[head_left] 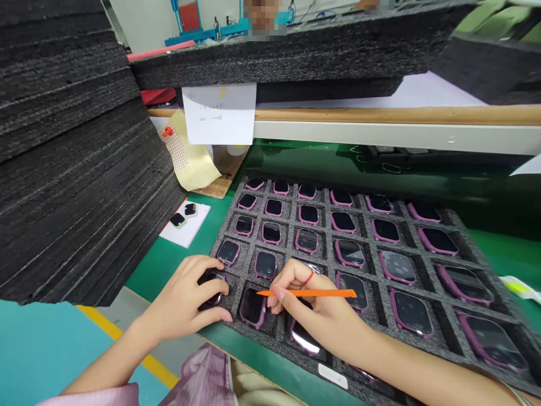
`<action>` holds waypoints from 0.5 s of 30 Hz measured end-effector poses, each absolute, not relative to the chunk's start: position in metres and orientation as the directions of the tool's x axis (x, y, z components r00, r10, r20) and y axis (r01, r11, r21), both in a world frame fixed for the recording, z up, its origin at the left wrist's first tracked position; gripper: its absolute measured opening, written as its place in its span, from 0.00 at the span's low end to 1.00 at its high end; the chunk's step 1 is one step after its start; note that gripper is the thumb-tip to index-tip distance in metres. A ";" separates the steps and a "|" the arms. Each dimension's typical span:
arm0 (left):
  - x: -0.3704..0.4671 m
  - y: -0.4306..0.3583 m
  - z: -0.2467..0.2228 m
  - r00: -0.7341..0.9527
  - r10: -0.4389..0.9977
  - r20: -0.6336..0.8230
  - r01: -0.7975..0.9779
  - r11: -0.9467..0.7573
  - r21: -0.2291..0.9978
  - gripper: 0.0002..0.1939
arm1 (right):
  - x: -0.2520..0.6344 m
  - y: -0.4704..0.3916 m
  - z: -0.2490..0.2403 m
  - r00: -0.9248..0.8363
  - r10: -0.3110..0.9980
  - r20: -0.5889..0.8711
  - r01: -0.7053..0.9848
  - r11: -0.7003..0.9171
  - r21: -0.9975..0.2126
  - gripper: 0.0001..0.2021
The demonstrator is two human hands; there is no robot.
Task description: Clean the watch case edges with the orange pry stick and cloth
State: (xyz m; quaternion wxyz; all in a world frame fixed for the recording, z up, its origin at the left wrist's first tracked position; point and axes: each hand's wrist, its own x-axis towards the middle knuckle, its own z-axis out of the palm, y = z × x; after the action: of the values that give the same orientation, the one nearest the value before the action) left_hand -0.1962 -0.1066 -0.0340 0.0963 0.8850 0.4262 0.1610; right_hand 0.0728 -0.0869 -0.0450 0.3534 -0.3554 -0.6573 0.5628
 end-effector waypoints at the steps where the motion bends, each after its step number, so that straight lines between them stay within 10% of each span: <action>1: -0.201 -0.107 -0.033 0.595 0.779 0.199 0.714 -0.625 0.314 0.13 | 0.071 -0.085 -0.044 -0.485 0.873 0.054 0.069 0.100 -0.993 0.08; 15: -0.220 -0.101 -0.067 0.497 0.721 0.484 0.468 -0.692 0.550 0.12 | 0.023 -0.070 -0.052 -0.582 0.795 0.170 0.065 0.254 -0.965 0.04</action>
State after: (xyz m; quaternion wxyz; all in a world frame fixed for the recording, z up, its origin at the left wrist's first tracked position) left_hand -0.2196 -0.1012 -0.0666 0.1763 0.8470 0.3508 0.3585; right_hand 0.0227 -0.0702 -0.0524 0.3438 -0.3015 -0.7133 0.5311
